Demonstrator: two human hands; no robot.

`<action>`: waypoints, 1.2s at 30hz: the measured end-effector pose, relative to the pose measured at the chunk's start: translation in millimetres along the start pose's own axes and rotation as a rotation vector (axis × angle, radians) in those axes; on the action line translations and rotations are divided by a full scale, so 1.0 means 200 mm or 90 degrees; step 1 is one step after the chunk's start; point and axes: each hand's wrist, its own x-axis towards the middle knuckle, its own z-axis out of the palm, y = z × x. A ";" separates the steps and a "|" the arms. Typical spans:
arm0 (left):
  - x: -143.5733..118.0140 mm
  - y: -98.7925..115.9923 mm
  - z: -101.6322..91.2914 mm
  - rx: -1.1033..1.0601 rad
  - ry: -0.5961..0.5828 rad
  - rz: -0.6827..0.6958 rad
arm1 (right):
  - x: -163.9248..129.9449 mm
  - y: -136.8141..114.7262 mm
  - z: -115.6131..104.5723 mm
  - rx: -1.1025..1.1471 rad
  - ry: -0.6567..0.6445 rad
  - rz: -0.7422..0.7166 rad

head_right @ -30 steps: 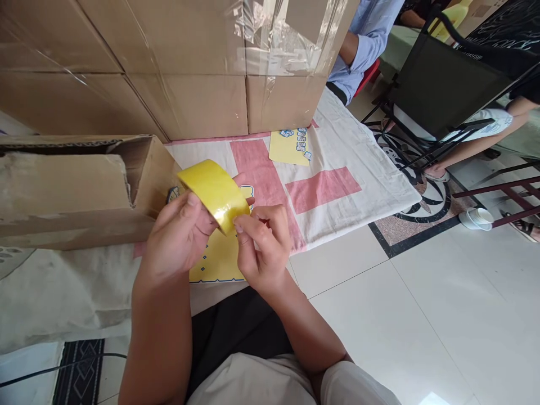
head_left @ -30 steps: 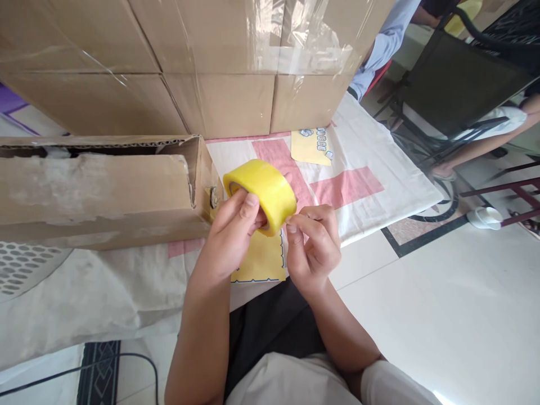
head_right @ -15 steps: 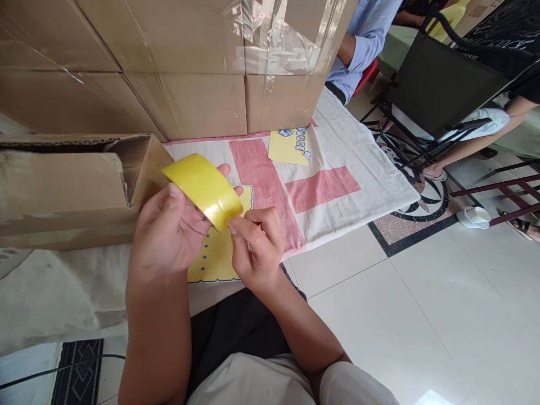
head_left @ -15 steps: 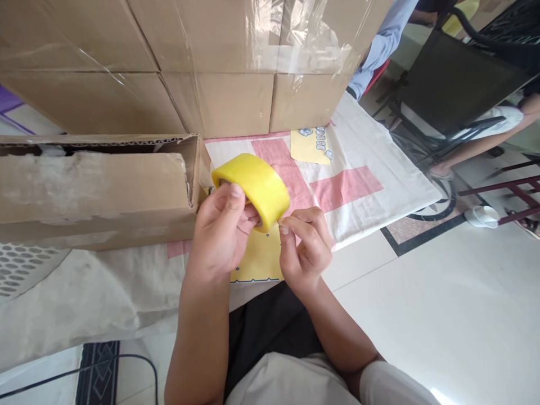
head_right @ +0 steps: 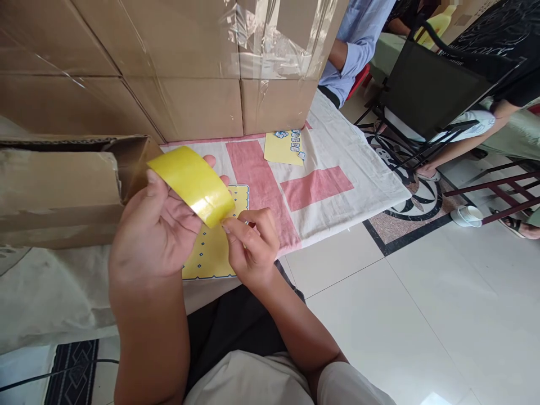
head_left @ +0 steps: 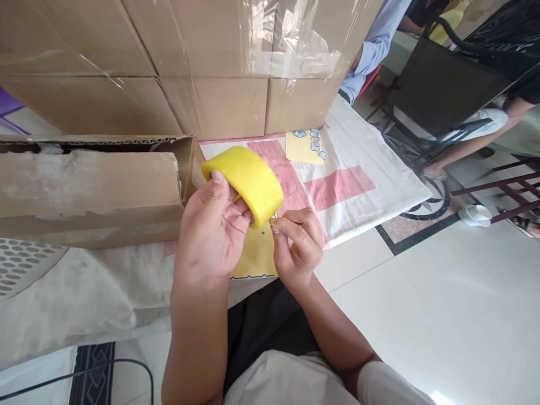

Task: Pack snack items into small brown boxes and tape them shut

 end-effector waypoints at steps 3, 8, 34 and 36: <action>-0.02 0.01 0.02 -0.025 0.003 0.015 | -0.02 0.01 0.00 -0.006 0.016 -0.013; -0.06 0.02 0.04 -0.021 0.020 0.035 | -0.05 0.01 0.00 0.012 0.047 -0.041; -0.33 0.17 0.11 0.025 -0.059 -0.006 | -0.05 -0.05 -0.03 0.038 -0.018 -0.086; -0.34 0.17 0.12 0.053 -0.045 -0.024 | -0.04 -0.04 -0.04 0.045 -0.056 -0.060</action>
